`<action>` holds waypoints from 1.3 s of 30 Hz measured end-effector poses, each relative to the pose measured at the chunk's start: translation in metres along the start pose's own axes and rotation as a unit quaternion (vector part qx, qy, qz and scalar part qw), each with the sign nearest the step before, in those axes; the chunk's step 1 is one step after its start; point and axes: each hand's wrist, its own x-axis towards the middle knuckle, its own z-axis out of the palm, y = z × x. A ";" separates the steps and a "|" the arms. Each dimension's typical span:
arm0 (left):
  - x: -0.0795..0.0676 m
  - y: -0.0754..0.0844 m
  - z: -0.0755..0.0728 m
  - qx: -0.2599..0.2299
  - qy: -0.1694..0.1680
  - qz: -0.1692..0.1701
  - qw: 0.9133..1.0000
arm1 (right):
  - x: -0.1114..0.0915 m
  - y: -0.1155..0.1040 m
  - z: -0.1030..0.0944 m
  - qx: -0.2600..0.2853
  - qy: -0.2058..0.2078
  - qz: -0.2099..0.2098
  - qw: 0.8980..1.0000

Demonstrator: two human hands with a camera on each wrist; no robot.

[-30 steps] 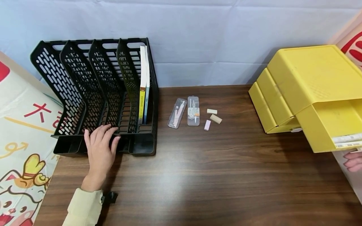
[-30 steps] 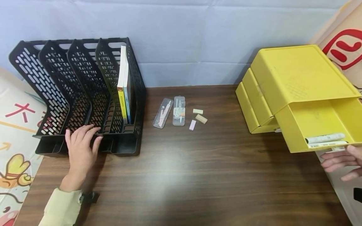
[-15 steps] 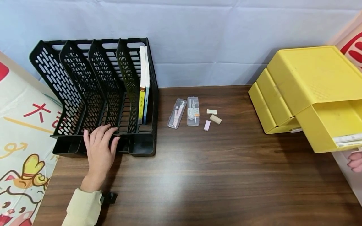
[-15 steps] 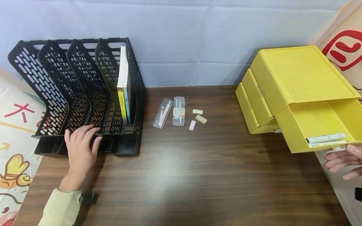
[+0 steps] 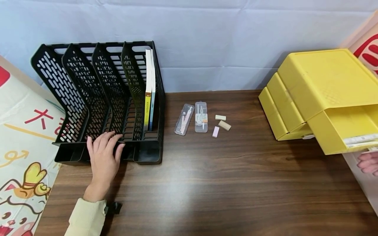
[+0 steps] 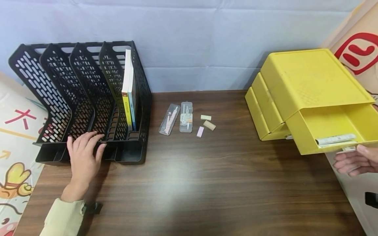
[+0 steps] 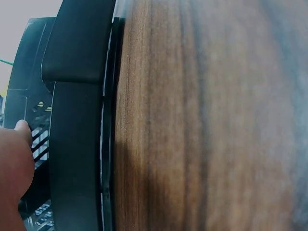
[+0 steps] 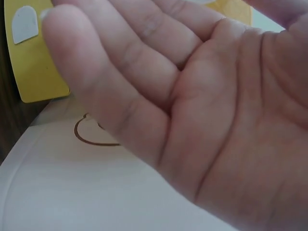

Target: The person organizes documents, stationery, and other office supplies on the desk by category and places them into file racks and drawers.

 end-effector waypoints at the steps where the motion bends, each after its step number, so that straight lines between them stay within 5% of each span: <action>1: 0.000 0.000 0.000 0.000 0.001 0.000 1.000 | 0.028 -0.013 0.023 0.002 -0.018 0.006 1.000; 3: 0.000 0.000 0.000 0.000 0.002 0.000 1.000 | 0.076 -0.037 0.062 0.010 -0.055 0.027 0.998; 7: 0.001 0.000 0.000 -0.001 0.001 0.001 1.000 | 0.107 -0.058 0.085 0.025 -0.081 0.038 0.996; 11: 0.001 0.000 0.000 0.002 -0.001 0.005 1.000 | 0.104 -0.059 0.080 -0.027 -0.059 0.004 0.998; 13: 0.001 0.000 0.001 0.003 0.000 0.007 1.000 | 0.096 -0.057 0.078 -0.058 -0.014 -0.018 0.998; 22: 0.002 -0.001 0.001 0.003 0.003 0.003 1.000 | 0.100 -0.057 0.082 -0.099 0.085 -0.130 0.983; 29: 0.001 0.000 0.001 0.004 0.002 0.005 1.000 | 0.110 -0.071 0.079 -0.093 0.063 -0.138 0.984; 39: 0.001 -0.001 0.002 0.006 0.003 0.004 1.000 | 0.115 -0.079 0.073 -0.098 0.101 -0.176 0.974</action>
